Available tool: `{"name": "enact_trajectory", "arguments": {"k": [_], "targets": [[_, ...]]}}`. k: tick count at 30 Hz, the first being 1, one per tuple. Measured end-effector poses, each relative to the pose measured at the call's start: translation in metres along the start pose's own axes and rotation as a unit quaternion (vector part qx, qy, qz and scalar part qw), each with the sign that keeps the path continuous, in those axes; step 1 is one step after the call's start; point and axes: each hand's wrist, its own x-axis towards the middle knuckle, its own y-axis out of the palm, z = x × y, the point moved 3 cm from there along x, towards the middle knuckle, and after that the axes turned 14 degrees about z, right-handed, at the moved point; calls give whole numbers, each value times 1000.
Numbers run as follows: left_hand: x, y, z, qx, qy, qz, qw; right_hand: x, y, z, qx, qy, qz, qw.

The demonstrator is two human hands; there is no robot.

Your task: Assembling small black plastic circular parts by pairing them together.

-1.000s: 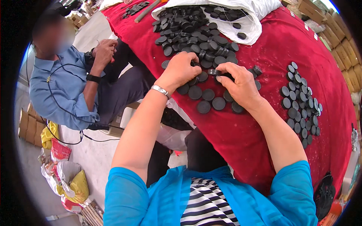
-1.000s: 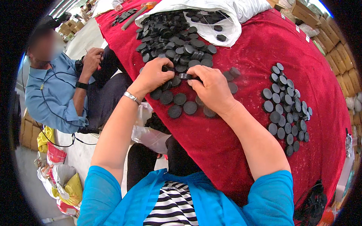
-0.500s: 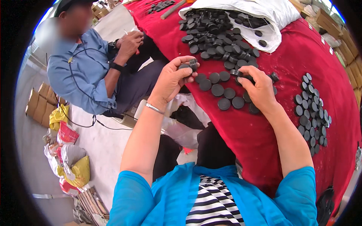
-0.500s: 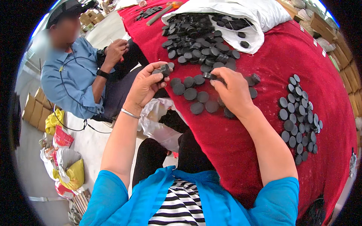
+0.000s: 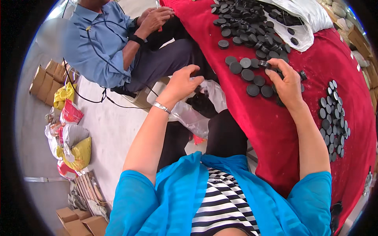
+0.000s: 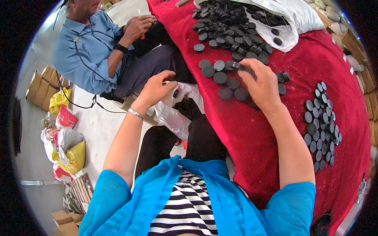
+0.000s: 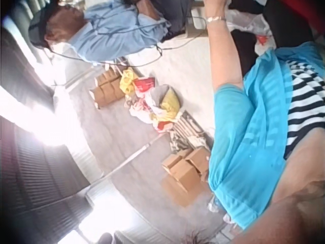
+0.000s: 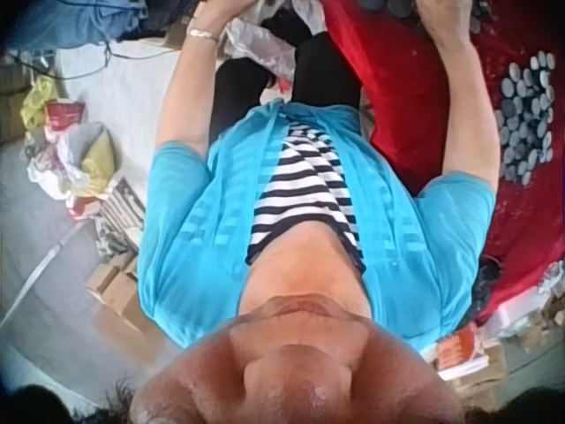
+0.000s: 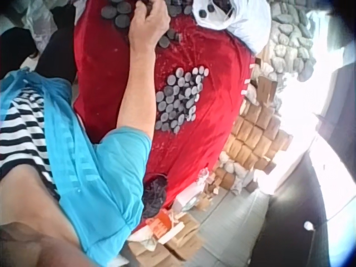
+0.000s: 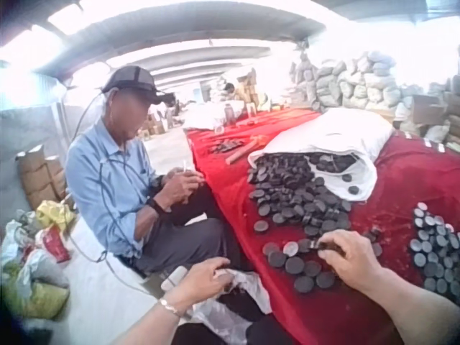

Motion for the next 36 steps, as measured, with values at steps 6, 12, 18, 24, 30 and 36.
{"name": "enact_trajectory", "arguments": {"k": [6, 12, 18, 24, 30, 36], "targets": [[3, 22, -61, -176, 86, 19, 981, -11, 7, 28, -64, -143, -2, 988], [-6, 66, -100, -319, 155, 23, 935, -16, 11, 56, -79, -199, -8, 977], [-10, 69, -107, -488, 170, -25, 856, -16, 10, 57, -73, -189, -25, 979], [-13, 75, -104, -641, 114, -21, 759, -17, 6, 62, -112, -226, -53, 966], [-17, 76, -108, -690, 125, -20, 713, -19, 6, 66, -111, -235, -57, 964], [-15, 71, -100, -699, 141, -35, 700, -20, 6, 72, -108, -232, -30, 966]]}}
